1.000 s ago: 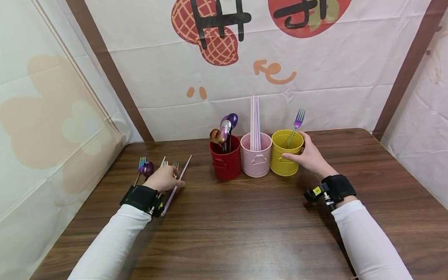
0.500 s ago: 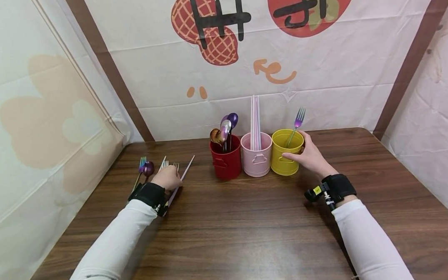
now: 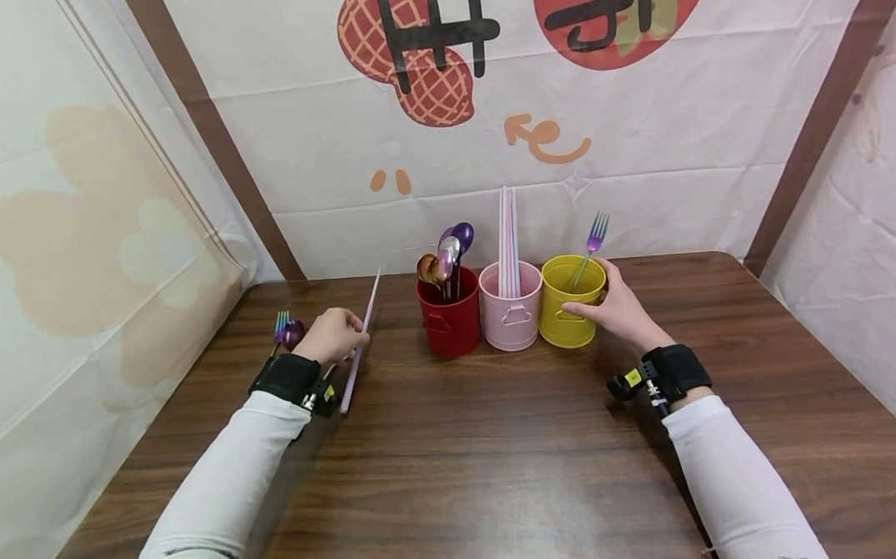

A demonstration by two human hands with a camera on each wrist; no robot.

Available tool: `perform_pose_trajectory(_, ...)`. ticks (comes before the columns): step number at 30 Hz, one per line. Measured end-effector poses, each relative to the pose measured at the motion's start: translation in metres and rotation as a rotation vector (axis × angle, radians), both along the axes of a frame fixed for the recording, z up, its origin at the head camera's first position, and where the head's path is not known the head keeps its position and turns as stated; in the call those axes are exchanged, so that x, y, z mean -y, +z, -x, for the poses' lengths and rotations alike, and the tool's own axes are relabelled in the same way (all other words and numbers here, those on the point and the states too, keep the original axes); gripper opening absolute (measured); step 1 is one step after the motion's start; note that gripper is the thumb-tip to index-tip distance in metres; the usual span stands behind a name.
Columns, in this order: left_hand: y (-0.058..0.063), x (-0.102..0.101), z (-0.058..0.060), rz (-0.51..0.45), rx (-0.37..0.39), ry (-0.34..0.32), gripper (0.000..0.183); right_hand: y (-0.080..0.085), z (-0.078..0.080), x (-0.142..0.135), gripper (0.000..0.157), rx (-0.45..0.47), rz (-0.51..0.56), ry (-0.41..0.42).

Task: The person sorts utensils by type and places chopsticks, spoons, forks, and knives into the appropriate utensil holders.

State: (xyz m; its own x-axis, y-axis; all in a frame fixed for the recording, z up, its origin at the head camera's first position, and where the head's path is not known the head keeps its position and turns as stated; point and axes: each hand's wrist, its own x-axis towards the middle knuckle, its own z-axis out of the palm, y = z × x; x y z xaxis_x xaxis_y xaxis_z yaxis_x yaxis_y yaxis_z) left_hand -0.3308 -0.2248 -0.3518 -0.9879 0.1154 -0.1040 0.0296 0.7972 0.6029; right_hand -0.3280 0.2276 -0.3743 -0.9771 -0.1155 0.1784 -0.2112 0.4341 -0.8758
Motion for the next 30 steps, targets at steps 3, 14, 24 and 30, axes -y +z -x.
perform_pose_trajectory(3,0.011,-0.003,-0.001,-0.081,-0.073,0.008,0.022,0.002,0.0,0.0,0.1,0.002,0.008,0.006)
perform_pose_trajectory(14,0.044,-0.021,-0.016,-0.47,-0.399,0.081,0.028,0.02,-0.008,-0.001,0.108,-0.071,-0.036,-0.074)
perform_pose_trajectory(24,0.073,-0.048,-0.029,-0.779,-0.584,0.052,0.026,0.055,-0.012,0.011,0.102,-0.339,-0.2,-0.129)
perform_pose_trajectory(30,0.082,-0.072,-0.03,-0.815,-0.612,-0.036,0.026,0.063,-0.003,0.027,0.105,-0.361,-0.288,-0.042)
